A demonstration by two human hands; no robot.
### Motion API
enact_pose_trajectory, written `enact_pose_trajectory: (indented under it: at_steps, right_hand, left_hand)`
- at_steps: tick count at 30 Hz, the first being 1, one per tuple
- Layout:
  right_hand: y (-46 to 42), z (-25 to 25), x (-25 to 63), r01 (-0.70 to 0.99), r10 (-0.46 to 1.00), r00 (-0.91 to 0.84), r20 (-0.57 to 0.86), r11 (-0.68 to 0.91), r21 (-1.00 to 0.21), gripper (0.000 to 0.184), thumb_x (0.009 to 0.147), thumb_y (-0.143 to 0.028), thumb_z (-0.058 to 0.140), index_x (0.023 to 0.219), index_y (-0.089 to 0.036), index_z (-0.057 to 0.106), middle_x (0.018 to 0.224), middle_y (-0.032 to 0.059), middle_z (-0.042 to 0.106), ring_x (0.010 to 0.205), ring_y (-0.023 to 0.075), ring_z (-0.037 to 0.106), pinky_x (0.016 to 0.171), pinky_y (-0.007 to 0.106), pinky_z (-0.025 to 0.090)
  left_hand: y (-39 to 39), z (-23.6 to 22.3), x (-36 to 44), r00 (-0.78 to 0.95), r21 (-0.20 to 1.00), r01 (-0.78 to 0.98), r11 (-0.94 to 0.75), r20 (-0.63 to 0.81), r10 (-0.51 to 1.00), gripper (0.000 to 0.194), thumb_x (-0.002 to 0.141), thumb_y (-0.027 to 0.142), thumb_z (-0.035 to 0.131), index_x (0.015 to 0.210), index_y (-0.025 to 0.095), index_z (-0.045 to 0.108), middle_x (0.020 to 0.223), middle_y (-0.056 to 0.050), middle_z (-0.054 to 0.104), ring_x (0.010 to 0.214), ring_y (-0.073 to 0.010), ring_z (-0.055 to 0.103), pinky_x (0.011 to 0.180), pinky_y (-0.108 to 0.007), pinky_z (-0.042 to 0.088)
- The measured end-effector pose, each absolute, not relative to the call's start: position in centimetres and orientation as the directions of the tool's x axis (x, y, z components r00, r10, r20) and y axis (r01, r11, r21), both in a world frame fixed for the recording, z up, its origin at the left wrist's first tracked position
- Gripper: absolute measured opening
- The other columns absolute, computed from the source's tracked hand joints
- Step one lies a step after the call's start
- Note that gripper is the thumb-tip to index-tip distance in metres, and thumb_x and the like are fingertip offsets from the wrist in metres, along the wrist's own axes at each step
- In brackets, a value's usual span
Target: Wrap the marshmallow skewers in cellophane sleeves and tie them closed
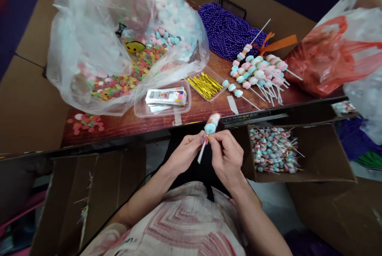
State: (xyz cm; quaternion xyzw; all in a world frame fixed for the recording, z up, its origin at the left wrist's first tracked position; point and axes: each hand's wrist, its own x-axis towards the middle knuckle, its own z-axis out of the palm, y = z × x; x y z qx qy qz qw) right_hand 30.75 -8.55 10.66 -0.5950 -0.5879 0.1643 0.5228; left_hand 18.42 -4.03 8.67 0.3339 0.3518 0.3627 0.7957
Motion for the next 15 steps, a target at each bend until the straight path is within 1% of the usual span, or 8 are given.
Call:
enact_pose_trajectory:
  at_steps: [2, 4, 5, 7, 9, 12, 13, 15]
  right_hand:
    - [-9.8, 10.3, 31.1, 0.391, 0.900, 0.348, 0.264, 0.116, -0.913, 0.014, 0.094, -0.020, 0.059, 0.083, -0.020, 0.066, 0.074, -0.0005, 0.062, 0.067, 0.0127, 0.057, 0.062, 0.027, 0.044]
    - [-11.2, 9.7, 31.6, 0.249, 0.909, 0.404, 0.097, -0.008, -0.968, 0.018, 0.096, -0.027, 0.058, 0.085, -0.020, 0.071, 0.068, -0.0016, 0.059, 0.060, 0.0116, 0.052, 0.058, 0.026, 0.042]
    - [-11.8, 9.4, 31.8, 0.207, 0.907, 0.420, 0.035, -0.059, -0.977, 0.018, 0.095, -0.030, 0.060, 0.088, -0.020, 0.073, 0.066, -0.0019, 0.058, 0.058, 0.0112, 0.051, 0.056, 0.026, 0.042]
    - [-12.9, 8.6, 32.0, 0.165, 0.893, 0.448, -0.046, -0.133, -0.977, 0.015, 0.089, -0.033, 0.067, 0.090, -0.020, 0.075, 0.065, -0.0019, 0.060, 0.057, 0.0106, 0.050, 0.054, 0.025, 0.041]
    - [-13.6, 7.5, 32.2, 0.108, 0.870, 0.481, -0.108, -0.181, -0.977, 0.016, 0.083, -0.034, 0.074, 0.089, -0.019, 0.075, 0.067, -0.0013, 0.062, 0.056, 0.0096, 0.049, 0.051, 0.024, 0.039]
    - [-13.8, 5.4, 33.6, -0.118, 0.775, 0.604, -0.187, -0.145, -0.982, 0.019, 0.079, -0.035, 0.078, 0.085, -0.018, 0.072, 0.068, -0.0016, 0.062, 0.052, 0.0063, 0.043, 0.048, 0.021, 0.034]
    - [-13.7, 4.6, 34.6, -0.209, 0.720, 0.660, -0.215, -0.099, -0.973, 0.021, 0.076, -0.035, 0.080, 0.083, -0.018, 0.070, 0.069, -0.0020, 0.062, 0.051, 0.0051, 0.041, 0.048, 0.020, 0.034]
    - [-13.3, 3.1, 37.3, -0.365, 0.620, 0.730, -0.286, 0.001, -0.931, 0.028, 0.067, -0.033, 0.086, 0.077, -0.017, 0.065, 0.071, -0.0028, 0.061, 0.050, 0.0032, 0.038, 0.047, 0.019, 0.034]
  left_hand:
    - [-4.3, 8.9, 18.9, 0.530, 0.761, -0.349, 0.546, -0.321, 0.785, 0.036, 0.073, 0.054, 0.080, 0.077, 0.018, 0.078, 0.078, -0.003, 0.068, 0.080, -0.0163, 0.058, 0.085, -0.034, 0.045]
    - [-4.6, 8.9, 19.5, 0.500, 0.825, -0.305, 0.475, -0.285, 0.818, 0.029, 0.074, 0.046, 0.081, 0.086, 0.019, 0.080, 0.085, -0.005, 0.072, 0.084, -0.0185, 0.061, 0.085, -0.035, 0.046]
    - [-4.8, 8.8, 19.8, 0.452, 0.886, -0.260, 0.384, -0.240, 0.859, 0.025, 0.075, 0.044, 0.080, 0.084, 0.020, 0.079, 0.086, -0.005, 0.072, 0.086, -0.0194, 0.062, 0.085, -0.035, 0.046]
    - [-5.3, 8.4, 20.6, 0.350, 0.984, -0.123, 0.132, -0.082, 0.933, 0.020, 0.079, 0.039, 0.078, 0.072, 0.020, 0.076, 0.082, -0.005, 0.071, 0.086, -0.0196, 0.061, 0.084, -0.035, 0.046]
    - [-5.3, 7.9, 21.1, 0.351, 0.995, 0.008, -0.099, 0.090, 0.932, 0.024, 0.082, 0.035, 0.075, 0.064, 0.020, 0.070, 0.075, -0.004, 0.069, 0.080, -0.0180, 0.060, 0.081, -0.035, 0.046]
    - [-3.4, 7.7, 20.6, 0.440, 0.946, 0.094, -0.311, 0.241, 0.865, 0.023, 0.087, 0.031, 0.070, 0.067, 0.021, 0.068, 0.077, -0.003, 0.071, 0.078, -0.0167, 0.062, 0.081, -0.035, 0.046]
    - [-2.1, 7.8, 20.0, 0.411, 0.926, 0.125, -0.356, 0.278, 0.868, 0.020, 0.088, 0.031, 0.070, 0.071, 0.021, 0.069, 0.081, -0.003, 0.071, 0.082, -0.0171, 0.063, 0.083, -0.035, 0.047]
    - [1.4, 7.9, 18.0, 0.237, 0.877, 0.274, -0.396, 0.337, 0.911, 0.013, 0.089, 0.029, 0.067, 0.078, 0.021, 0.068, 0.085, -0.004, 0.071, 0.088, -0.0189, 0.063, 0.086, -0.035, 0.047]
